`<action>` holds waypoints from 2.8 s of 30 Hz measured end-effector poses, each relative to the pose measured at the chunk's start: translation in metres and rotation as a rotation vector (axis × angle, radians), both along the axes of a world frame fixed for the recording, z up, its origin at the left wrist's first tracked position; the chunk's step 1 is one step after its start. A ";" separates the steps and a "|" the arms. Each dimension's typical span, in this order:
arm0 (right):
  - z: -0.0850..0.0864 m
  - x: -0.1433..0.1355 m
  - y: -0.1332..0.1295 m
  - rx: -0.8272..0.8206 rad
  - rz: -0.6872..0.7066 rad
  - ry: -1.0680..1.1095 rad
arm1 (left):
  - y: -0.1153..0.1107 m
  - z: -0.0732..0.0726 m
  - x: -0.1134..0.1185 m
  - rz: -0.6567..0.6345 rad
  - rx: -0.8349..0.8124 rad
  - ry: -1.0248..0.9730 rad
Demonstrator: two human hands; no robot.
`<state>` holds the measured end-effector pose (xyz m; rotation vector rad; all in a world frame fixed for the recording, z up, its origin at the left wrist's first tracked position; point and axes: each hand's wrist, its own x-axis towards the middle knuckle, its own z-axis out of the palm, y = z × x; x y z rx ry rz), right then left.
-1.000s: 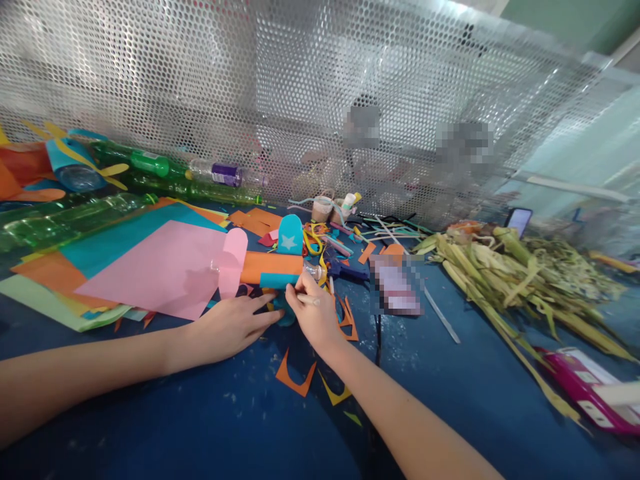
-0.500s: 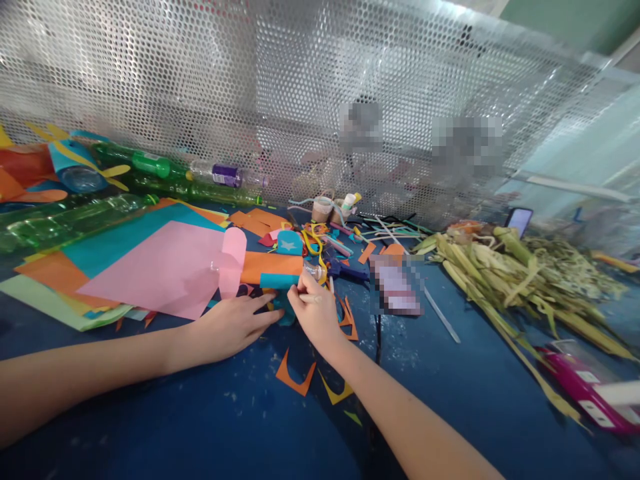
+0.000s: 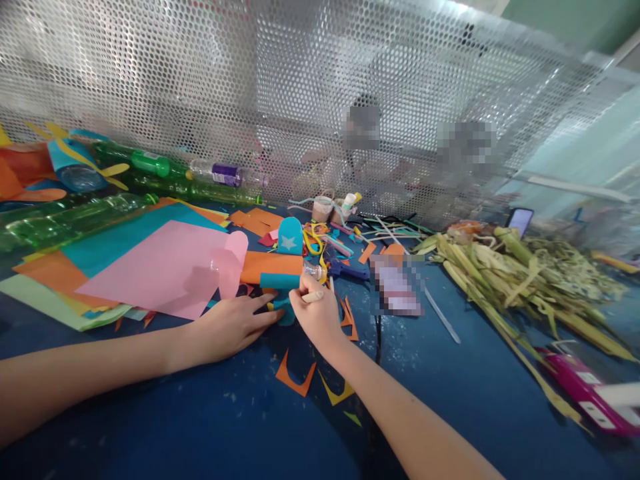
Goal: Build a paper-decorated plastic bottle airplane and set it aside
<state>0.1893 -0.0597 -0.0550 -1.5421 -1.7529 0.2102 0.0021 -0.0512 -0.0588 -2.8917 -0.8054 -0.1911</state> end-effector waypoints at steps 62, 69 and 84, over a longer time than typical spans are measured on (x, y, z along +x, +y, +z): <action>-0.007 0.002 0.006 -0.041 0.062 0.131 | -0.001 -0.003 0.000 -0.005 0.046 -0.005; -0.008 0.002 0.008 -0.026 0.056 0.116 | -0.001 -0.001 0.000 -0.004 0.045 0.004; -0.006 0.002 0.006 -0.010 0.065 0.107 | -0.001 -0.002 0.000 -0.005 0.058 -0.003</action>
